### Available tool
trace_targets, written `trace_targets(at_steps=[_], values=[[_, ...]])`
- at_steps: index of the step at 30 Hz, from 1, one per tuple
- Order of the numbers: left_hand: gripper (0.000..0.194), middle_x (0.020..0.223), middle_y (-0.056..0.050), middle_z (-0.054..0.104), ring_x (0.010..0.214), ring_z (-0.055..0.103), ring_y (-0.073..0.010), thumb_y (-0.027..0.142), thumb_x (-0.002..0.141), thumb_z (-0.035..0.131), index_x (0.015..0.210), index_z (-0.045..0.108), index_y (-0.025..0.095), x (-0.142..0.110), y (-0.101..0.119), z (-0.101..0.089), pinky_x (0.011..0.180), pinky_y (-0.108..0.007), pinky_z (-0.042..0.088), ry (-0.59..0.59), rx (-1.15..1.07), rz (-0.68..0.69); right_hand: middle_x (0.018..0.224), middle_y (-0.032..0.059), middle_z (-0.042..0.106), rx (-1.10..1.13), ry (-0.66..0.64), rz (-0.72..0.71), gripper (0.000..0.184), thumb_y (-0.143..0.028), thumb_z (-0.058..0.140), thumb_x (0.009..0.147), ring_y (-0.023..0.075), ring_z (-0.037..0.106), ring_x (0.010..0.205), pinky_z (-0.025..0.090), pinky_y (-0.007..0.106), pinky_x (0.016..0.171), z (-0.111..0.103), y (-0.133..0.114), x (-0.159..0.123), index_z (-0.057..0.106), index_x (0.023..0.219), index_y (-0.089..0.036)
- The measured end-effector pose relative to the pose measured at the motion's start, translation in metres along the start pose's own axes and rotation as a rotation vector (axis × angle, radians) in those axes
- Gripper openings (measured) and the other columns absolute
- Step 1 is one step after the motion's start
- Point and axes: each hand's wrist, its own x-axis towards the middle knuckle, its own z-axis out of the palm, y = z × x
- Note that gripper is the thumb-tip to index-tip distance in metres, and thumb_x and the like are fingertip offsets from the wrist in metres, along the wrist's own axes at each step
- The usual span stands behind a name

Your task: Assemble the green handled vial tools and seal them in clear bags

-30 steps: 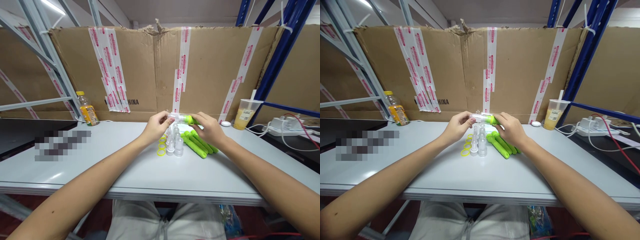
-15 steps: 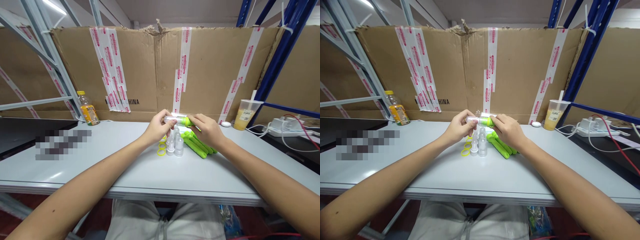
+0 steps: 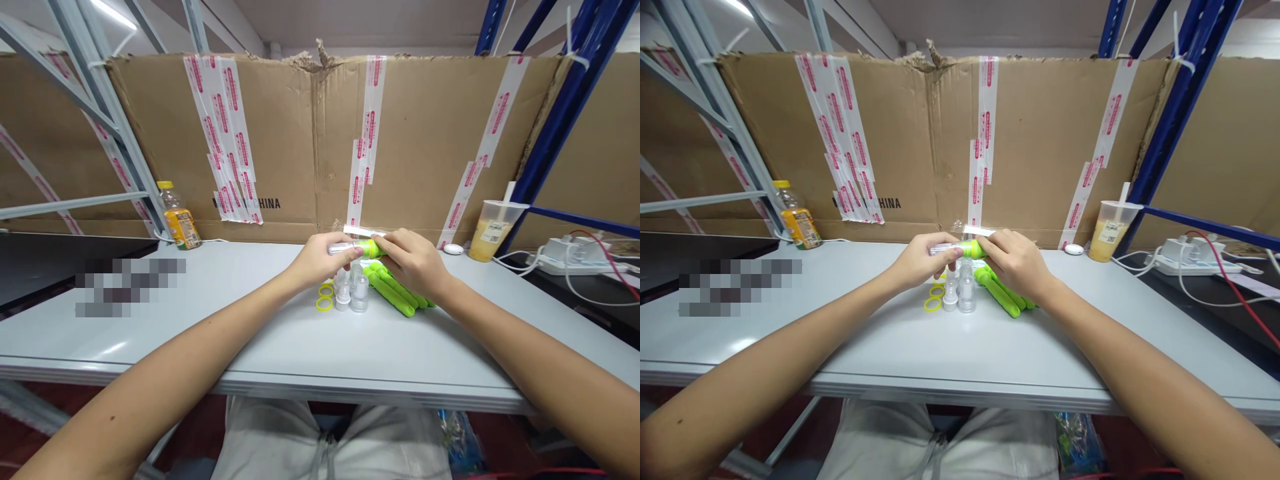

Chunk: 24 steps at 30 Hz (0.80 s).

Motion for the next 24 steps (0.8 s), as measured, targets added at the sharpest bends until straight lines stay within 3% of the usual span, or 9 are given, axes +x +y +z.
trace_targets(at_steps=[2, 5, 9, 12, 14, 19, 21, 24], values=[[0.039, 0.077, -0.006, 0.070, 0.067, 0.063, -0.0168, 0.053, 0.087, 0.061, 0.096, 0.069, 0.016, 0.000, 0.002, -0.001, 0.057, -0.029, 0.050, -0.016, 0.060, 0.059, 0.092, 0.0098, 0.068, -0.006, -0.029, 0.005, 0.034, -0.019, 0.045, 0.097, 0.0226, 0.058, 0.080, 0.045, 0.037, 0.070, -0.001, 0.000, 0.000, 0.057, 0.129, -0.021], [0.032, 0.093, -0.006, 0.073, 0.081, 0.065, -0.0182, 0.046, 0.087, 0.064, 0.103, 0.068, 0.018, -0.001, 0.002, -0.005, 0.071, -0.030, 0.049, 0.018, 0.296, 0.284, 0.090, 0.0090, 0.068, -0.007, -0.056, 0.005, 0.035, -0.021, 0.045, 0.098, 0.0214, 0.058, 0.078, 0.044, 0.034, 0.066, -0.003, 0.003, -0.001, 0.055, 0.132, -0.020], [0.031, 0.092, -0.008, 0.071, 0.079, 0.064, -0.0191, 0.039, 0.090, 0.062, 0.113, 0.064, 0.018, -0.001, 0.001, -0.011, 0.068, -0.030, 0.045, 0.050, 0.635, 0.509, 0.090, 0.0078, 0.067, 0.031, -0.089, 0.011, 0.036, -0.028, 0.044, 0.099, 0.0185, 0.058, 0.073, 0.040, 0.030, 0.057, -0.008, 0.003, -0.001, 0.054, 0.133, -0.020], [0.031, 0.093, -0.009, 0.070, 0.083, 0.064, -0.0204, 0.041, 0.090, 0.061, 0.112, 0.063, 0.018, -0.001, 0.005, -0.015, 0.068, -0.029, 0.044, 0.079, 0.740, 0.594, 0.087, 0.0076, 0.067, -0.008, -0.083, 0.001, 0.035, -0.028, 0.044, 0.100, 0.0181, 0.057, 0.070, 0.038, 0.030, 0.055, -0.012, 0.001, 0.001, 0.056, 0.131, -0.018], [0.035, 0.090, -0.007, 0.070, 0.079, 0.064, -0.0204, 0.046, 0.089, 0.060, 0.111, 0.062, 0.018, -0.002, 0.009, -0.016, 0.065, -0.029, 0.042, 0.065, 0.761, 0.570, 0.088, 0.0083, 0.068, -0.062, -0.052, -0.023, 0.033, -0.025, 0.044, 0.099, 0.0186, 0.057, 0.071, 0.040, 0.031, 0.058, -0.013, -0.002, 0.004, 0.058, 0.128, -0.018], [0.037, 0.066, -0.003, 0.062, 0.054, 0.054, -0.0172, 0.052, 0.093, 0.049, 0.096, 0.063, 0.018, -0.006, 0.019, -0.015, 0.054, -0.029, 0.033, -0.036, 0.797, 0.361, 0.088, 0.0078, 0.068, -0.120, -0.067, -0.052, 0.033, -0.019, 0.043, 0.099, 0.0194, 0.056, 0.074, 0.043, 0.034, 0.064, -0.012, -0.008, 0.008, 0.060, 0.128, -0.022], [0.034, 0.065, -0.003, 0.061, 0.054, 0.054, -0.0172, 0.049, 0.093, 0.049, 0.091, 0.062, 0.018, -0.006, 0.020, -0.014, 0.054, -0.029, 0.032, -0.063, 0.817, 0.327, 0.087, 0.0080, 0.068, -0.108, -0.097, -0.057, 0.034, -0.020, 0.044, 0.099, 0.0197, 0.057, 0.074, 0.043, 0.034, 0.064, -0.011, -0.009, 0.007, 0.059, 0.129, -0.022], [0.031, 0.071, -0.005, 0.064, 0.061, 0.059, -0.0200, 0.047, 0.092, 0.052, 0.097, 0.060, 0.017, -0.006, 0.021, -0.014, 0.055, -0.029, 0.033, -0.075, 0.912, 0.356, 0.086, 0.0086, 0.068, -0.079, -0.144, -0.062, 0.035, -0.024, 0.044, 0.100, 0.0194, 0.057, 0.072, 0.041, 0.032, 0.059, -0.012, -0.008, 0.006, 0.058, 0.131, -0.018]])
